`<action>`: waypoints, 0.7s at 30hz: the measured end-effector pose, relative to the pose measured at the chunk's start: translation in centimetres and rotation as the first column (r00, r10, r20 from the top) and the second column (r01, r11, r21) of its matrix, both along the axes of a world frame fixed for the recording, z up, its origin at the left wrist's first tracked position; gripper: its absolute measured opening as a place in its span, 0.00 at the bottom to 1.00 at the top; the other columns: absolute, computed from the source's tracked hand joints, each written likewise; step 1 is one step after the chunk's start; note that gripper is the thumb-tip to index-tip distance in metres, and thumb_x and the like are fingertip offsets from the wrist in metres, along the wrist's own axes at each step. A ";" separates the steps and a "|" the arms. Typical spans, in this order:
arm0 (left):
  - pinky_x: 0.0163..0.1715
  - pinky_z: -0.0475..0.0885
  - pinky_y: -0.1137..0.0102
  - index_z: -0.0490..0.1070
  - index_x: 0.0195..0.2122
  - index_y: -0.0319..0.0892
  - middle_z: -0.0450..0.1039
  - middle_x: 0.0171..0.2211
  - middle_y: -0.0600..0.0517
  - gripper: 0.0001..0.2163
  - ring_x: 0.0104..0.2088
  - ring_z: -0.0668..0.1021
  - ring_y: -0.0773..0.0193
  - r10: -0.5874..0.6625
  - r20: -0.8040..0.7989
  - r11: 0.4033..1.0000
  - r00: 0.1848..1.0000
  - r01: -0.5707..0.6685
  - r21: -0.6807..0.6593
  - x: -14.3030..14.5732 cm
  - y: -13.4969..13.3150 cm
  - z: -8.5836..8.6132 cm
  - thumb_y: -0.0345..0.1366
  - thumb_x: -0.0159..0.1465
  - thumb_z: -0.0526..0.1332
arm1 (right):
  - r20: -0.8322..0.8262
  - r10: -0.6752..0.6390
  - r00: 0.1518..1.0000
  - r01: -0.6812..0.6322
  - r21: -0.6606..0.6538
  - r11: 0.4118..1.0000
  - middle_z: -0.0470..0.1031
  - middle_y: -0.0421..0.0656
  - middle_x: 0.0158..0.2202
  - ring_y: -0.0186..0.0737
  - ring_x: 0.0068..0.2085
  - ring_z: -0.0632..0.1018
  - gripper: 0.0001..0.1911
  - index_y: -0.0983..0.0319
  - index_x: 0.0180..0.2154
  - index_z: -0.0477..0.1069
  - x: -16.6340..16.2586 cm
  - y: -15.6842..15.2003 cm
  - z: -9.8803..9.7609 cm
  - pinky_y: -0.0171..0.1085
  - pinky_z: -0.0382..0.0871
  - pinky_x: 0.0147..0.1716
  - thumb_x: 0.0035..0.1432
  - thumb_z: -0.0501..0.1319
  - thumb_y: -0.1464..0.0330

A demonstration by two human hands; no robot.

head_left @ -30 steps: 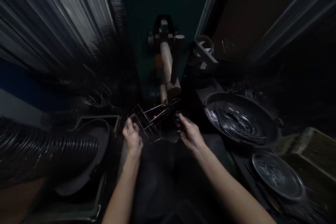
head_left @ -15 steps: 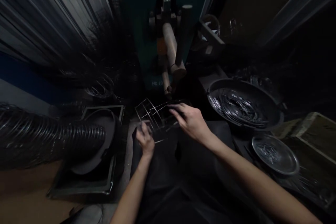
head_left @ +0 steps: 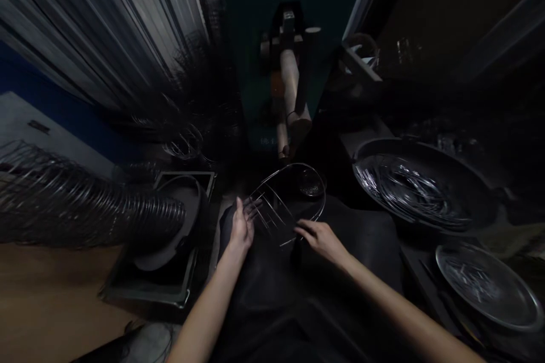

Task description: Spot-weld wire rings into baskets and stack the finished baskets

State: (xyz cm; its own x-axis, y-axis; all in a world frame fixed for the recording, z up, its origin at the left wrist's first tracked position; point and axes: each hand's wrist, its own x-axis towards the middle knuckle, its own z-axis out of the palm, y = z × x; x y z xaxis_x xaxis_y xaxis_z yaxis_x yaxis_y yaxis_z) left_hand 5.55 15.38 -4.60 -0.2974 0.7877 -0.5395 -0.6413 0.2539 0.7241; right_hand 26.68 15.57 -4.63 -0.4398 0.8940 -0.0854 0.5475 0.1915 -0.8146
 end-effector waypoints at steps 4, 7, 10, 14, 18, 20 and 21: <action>0.19 0.63 0.78 0.67 0.32 0.37 0.64 0.16 0.57 0.12 0.15 0.67 0.74 0.085 0.167 0.991 0.982 -0.067 -0.113 2.1 0.9 1.4 0.43 0.61 0.59 | -0.009 0.068 0.998 -0.066 0.095 0.993 0.77 0.46 0.39 0.42 0.40 0.78 0.14 0.60 0.42 0.75 1.0 -3.6 -1.4 0.38 0.72 0.42 0.61 0.53 0.66; 0.13 0.51 0.80 0.65 0.29 0.38 0.49 0.11 0.63 0.13 0.11 0.54 0.77 0.039 0.064 0.999 0.997 -0.039 0.005 3.5 0.5 1.7 0.45 0.59 0.62 | 0.021 -0.123 0.992 0.117 0.185 0.976 0.77 0.46 0.41 0.41 0.41 0.78 0.16 0.60 0.46 0.73 7.2 -4.7 -1.5 0.37 0.71 0.42 0.62 0.52 0.64; 0.12 0.49 0.80 0.63 0.27 0.40 0.48 0.10 0.64 0.17 0.11 0.52 0.77 0.011 -0.091 0.998 0.996 -0.005 0.064 4.0 0.2 1.7 0.50 0.56 0.63 | 0.251 -0.660 0.708 0.566 0.358 0.743 0.76 0.52 0.41 0.49 0.41 0.77 0.17 0.64 0.42 0.73 17.4 -4.4 -2.2 0.43 0.70 0.42 0.60 0.53 0.62; 0.12 0.55 0.80 0.65 0.27 0.39 0.55 0.11 0.63 0.18 0.11 0.58 0.77 0.042 -0.237 0.997 0.970 -0.056 -0.054 3.6 -0.8 1.5 0.50 0.51 0.66 | 0.768 -0.561 0.308 0.766 0.150 0.625 0.72 0.63 0.45 0.57 0.46 0.74 0.21 0.76 0.50 0.67 27.3 -3.7 -3.5 0.47 0.67 0.42 0.60 0.51 0.67; 0.15 0.67 0.77 0.71 0.33 0.44 0.70 0.21 0.59 0.15 0.17 0.71 0.73 0.052 -0.339 0.936 0.939 -0.164 -0.312 1.8 -2.5 1.0 0.44 0.47 0.69 | 0.840 -0.415 0.349 0.833 -0.076 0.548 0.71 0.60 0.47 0.49 0.49 0.73 0.17 0.74 0.47 0.69 29.4 -3.4 -4.7 0.38 0.65 0.44 0.59 0.56 0.70; 0.16 0.70 0.73 0.73 0.36 0.52 0.75 0.27 0.60 0.17 0.21 0.75 0.68 -0.058 -0.394 0.900 0.917 -0.122 -0.418 0.2 -3.0 0.0 0.48 0.45 0.69 | 0.839 -0.433 0.330 0.865 -0.084 0.495 0.71 0.56 0.48 0.45 0.49 0.73 0.16 0.71 0.48 0.69 30.0 -2.9 -5.7 0.38 0.65 0.46 0.59 0.58 0.70; 0.15 0.70 0.70 0.73 0.35 0.54 0.75 0.28 0.60 0.18 0.23 0.76 0.65 -0.116 -0.415 0.890 0.902 -0.092 -0.447 -0.6 -3.1 -0.6 0.51 0.44 0.69 | 0.840 -0.440 0.317 0.879 -0.086 0.469 0.71 0.54 0.48 0.44 0.48 0.73 0.16 0.70 0.48 0.69 30.3 -2.7 -6.1 0.39 0.65 0.46 0.59 0.59 0.68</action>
State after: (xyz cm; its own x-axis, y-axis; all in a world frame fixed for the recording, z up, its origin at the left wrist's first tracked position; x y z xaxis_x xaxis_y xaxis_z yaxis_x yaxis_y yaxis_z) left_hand 4.96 12.23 -5.18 -0.5675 0.4972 -0.6563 -0.2972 0.6196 0.7265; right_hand 57.01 12.85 -10.77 0.6771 0.5472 -0.4920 0.6319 -0.7750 0.0077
